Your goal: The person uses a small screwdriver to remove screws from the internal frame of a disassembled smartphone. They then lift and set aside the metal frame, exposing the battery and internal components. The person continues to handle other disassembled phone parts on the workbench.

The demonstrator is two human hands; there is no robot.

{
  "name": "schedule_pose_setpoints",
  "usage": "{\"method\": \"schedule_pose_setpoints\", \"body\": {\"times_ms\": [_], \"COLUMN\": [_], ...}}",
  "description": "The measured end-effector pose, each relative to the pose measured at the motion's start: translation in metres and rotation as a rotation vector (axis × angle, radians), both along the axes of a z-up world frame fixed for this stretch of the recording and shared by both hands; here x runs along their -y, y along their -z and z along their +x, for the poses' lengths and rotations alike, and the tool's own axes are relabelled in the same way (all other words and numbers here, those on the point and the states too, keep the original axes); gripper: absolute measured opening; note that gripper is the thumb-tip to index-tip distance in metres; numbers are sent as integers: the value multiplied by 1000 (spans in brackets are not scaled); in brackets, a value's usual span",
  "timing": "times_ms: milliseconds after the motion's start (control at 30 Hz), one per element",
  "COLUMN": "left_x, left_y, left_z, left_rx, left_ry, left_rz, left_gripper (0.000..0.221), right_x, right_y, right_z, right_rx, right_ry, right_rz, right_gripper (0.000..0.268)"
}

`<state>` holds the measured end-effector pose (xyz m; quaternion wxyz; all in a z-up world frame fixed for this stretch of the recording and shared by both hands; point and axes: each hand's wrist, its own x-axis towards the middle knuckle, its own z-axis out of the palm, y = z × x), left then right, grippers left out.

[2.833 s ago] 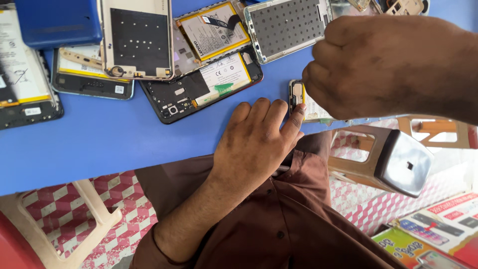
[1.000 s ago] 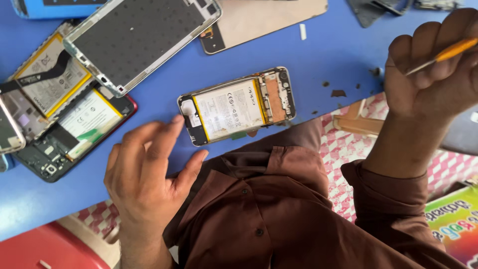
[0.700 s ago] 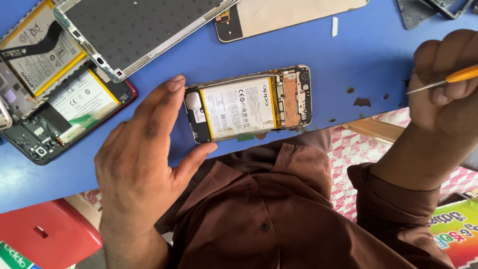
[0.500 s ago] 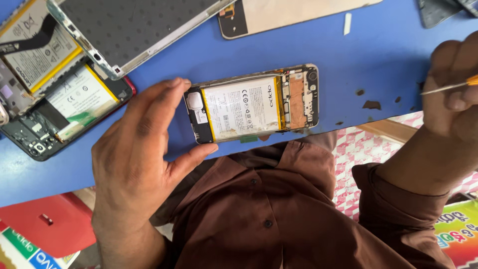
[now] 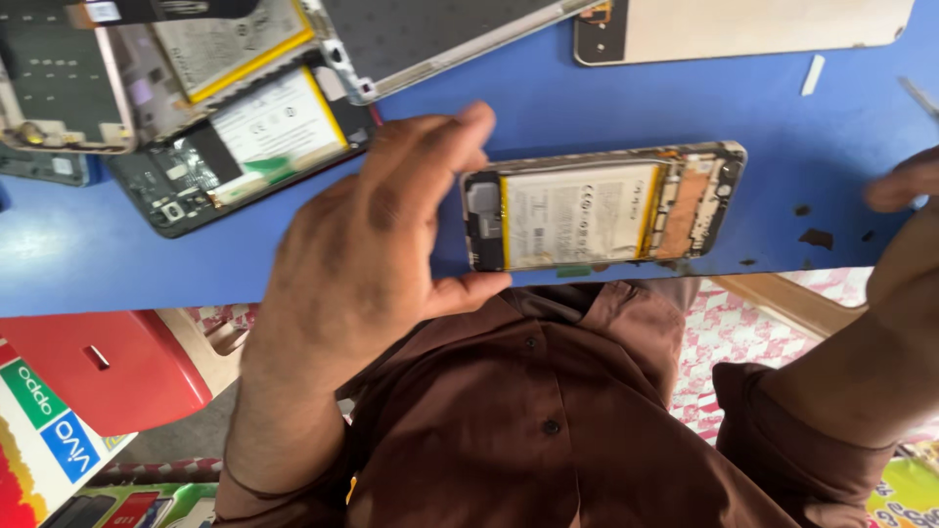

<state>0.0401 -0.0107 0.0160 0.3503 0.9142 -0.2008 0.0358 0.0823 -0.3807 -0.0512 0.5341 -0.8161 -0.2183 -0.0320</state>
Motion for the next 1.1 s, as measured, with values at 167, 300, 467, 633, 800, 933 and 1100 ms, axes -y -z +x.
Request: {"method": "schedule_pose_setpoints", "body": {"times_ms": [167,300,467,633,800,933,1100], "left_x": [-1,2,9,17,21,19,12], "left_y": [2,8,17,22,9,-2,-1], "left_z": [-5,-2,-7,-6,-1,0,0], "left_rx": [12,126,192,244,202,144,146], "left_ry": [34,110,84,41,20,9,32], "left_rz": [-6,-110,-126,-115,-110,-123,-93], "left_gripper": [95,87,70,64,67,56,28], "right_x": [-42,-56,-66,-65,-76,-86,-96], "right_y": [-19,-32,-37,-32,-34,-41,-48], "right_z": [-7,-8,-18,-15,-19,-16,-7], "right_rx": [169,198,157,147,140,172,298], "right_ry": [-34,5,88,108,138,103,47], "right_rz": [-69,-42,-96,14,165,222,134], "right_gripper": [22,23,32,35,29,25,22]}}
